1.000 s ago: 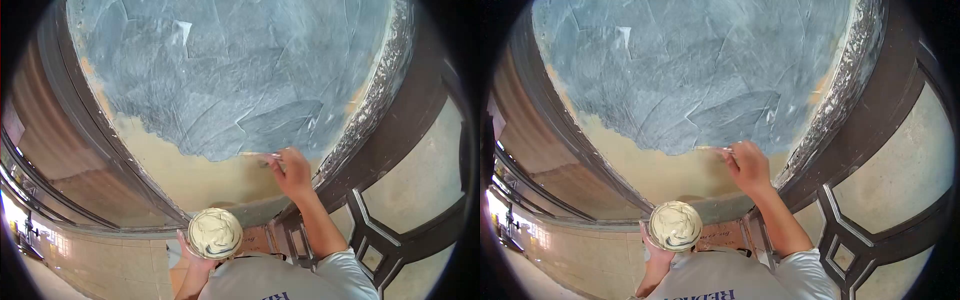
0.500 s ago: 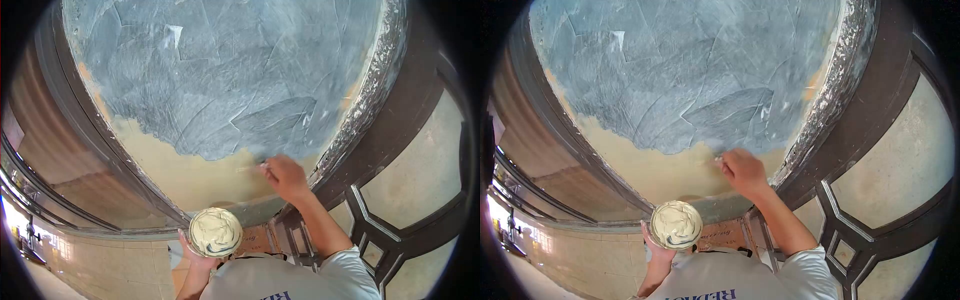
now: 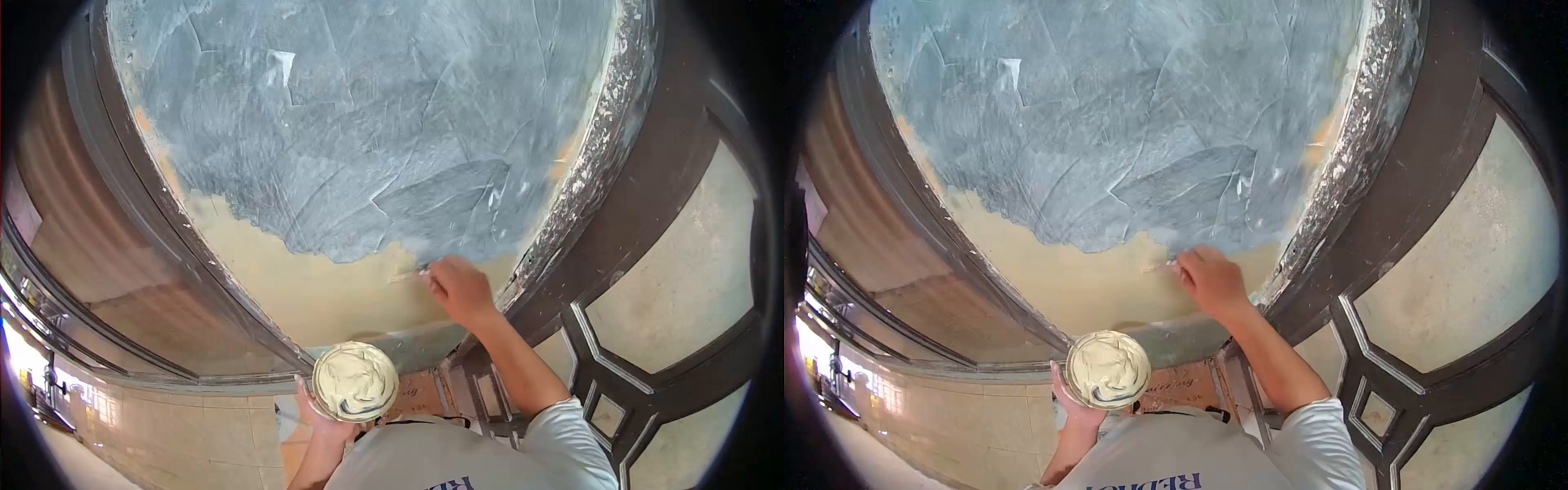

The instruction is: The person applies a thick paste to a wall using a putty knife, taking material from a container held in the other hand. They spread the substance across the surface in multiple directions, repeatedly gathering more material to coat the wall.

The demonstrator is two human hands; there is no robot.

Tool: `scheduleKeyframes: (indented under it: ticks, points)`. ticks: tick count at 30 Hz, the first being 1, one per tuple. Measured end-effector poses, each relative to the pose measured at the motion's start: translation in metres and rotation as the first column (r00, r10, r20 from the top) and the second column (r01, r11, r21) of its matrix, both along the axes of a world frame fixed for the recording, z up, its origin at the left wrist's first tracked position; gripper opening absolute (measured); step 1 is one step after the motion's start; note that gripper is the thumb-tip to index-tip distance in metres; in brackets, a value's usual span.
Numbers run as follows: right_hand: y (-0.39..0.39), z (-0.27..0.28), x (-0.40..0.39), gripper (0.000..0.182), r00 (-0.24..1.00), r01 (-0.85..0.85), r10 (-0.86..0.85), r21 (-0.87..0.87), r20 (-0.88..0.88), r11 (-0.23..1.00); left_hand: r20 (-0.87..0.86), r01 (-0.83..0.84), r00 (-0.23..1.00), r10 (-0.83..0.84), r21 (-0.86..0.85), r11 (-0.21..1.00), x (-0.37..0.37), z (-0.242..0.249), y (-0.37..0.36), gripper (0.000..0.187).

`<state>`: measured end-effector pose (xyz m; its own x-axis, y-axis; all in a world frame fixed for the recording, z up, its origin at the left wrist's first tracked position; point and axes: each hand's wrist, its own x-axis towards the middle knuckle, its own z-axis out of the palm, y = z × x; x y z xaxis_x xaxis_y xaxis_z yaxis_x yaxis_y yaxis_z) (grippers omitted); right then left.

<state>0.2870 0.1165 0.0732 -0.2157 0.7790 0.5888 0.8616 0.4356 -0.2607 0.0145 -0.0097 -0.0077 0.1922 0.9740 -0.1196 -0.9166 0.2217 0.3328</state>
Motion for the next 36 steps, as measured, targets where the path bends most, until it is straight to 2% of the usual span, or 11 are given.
scheduleKeyframes:
  ticks: [4, 7, 9, 13, 16, 24, 26, 29, 32, 33, 36]
  points:
    - [-0.013, 0.046, -0.002, 0.012, 0.967, 0.127, -0.071, 0.222, -0.244, 0.967, 0.026, 0.015, 1.0, -0.015, -0.004, 1.0, -0.004, -0.008, -0.001, 0.079]
    - [-0.018, 0.035, -0.008, 0.011, 0.982, 0.028, 0.006, 0.174, -0.189, 0.984, 0.041, 0.014, 0.999, -0.015, 0.011, 1.0, -0.007, -0.008, -0.003, 0.08]
    - [-0.008, 0.003, -0.011, 0.013, 0.997, -0.071, 0.071, -0.01, 0.029, 0.997, 0.084, 0.02, 0.996, -0.018, -0.027, 0.999, -0.005, -0.006, -0.004, 0.08]
    - [0.007, 0.017, 0.007, 0.016, 0.997, -0.062, 0.068, 0.18, -0.027, 0.982, 0.04, -0.009, 0.999, 0.009, -0.018, 1.0, -0.004, -0.003, -0.005, 0.079]
    - [-0.012, 0.07, 0.019, 0.017, 0.941, 0.206, -0.129, 0.226, -0.312, 0.952, 0.047, 0.004, 0.999, -0.003, -0.017, 1.0, -0.005, -0.004, -0.005, 0.079]
    - [-0.003, -0.014, 0.034, 0.021, 0.999, -0.038, 0.039, -0.026, 0.031, 0.999, 0.012, -0.024, 1.0, 0.025, -0.067, 0.997, -0.004, -0.012, -0.006, 0.081]
    - [0.005, 0.01, 0.043, 0.019, 0.995, -0.009, 0.027, 0.191, -0.096, 0.982, 0.056, -0.008, 0.998, 0.011, -0.048, 0.999, -0.005, -0.015, -0.004, 0.081]
    - [-0.02, 0.076, 0.04, 0.017, 0.913, 0.164, -0.131, 0.054, -0.385, 0.985, 0.045, -0.005, 0.999, 0.007, -0.043, 0.999, -0.001, -0.009, -0.002, 0.081]
    - [-0.018, 0.051, 0.038, 0.017, 0.98, 0.016, 0.003, 0.095, -0.197, 0.995, 0.031, -0.011, 0.999, 0.012, -0.039, 0.999, 0.001, -0.013, 0.0, 0.082]
    - [-0.01, 0.022, 0.042, 0.018, 0.999, -0.029, 0.029, -0.018, -0.033, 0.999, 0.018, -0.024, 1.0, 0.024, -0.041, 0.999, 0.001, -0.016, 0.001, 0.081]
    - [-0.007, -0.024, 0.022, 0.017, 0.998, -0.038, 0.036, -0.039, -0.046, 0.999, 0.058, 0.048, 0.997, -0.047, -0.018, 0.999, 0.002, -0.012, -0.003, 0.082]
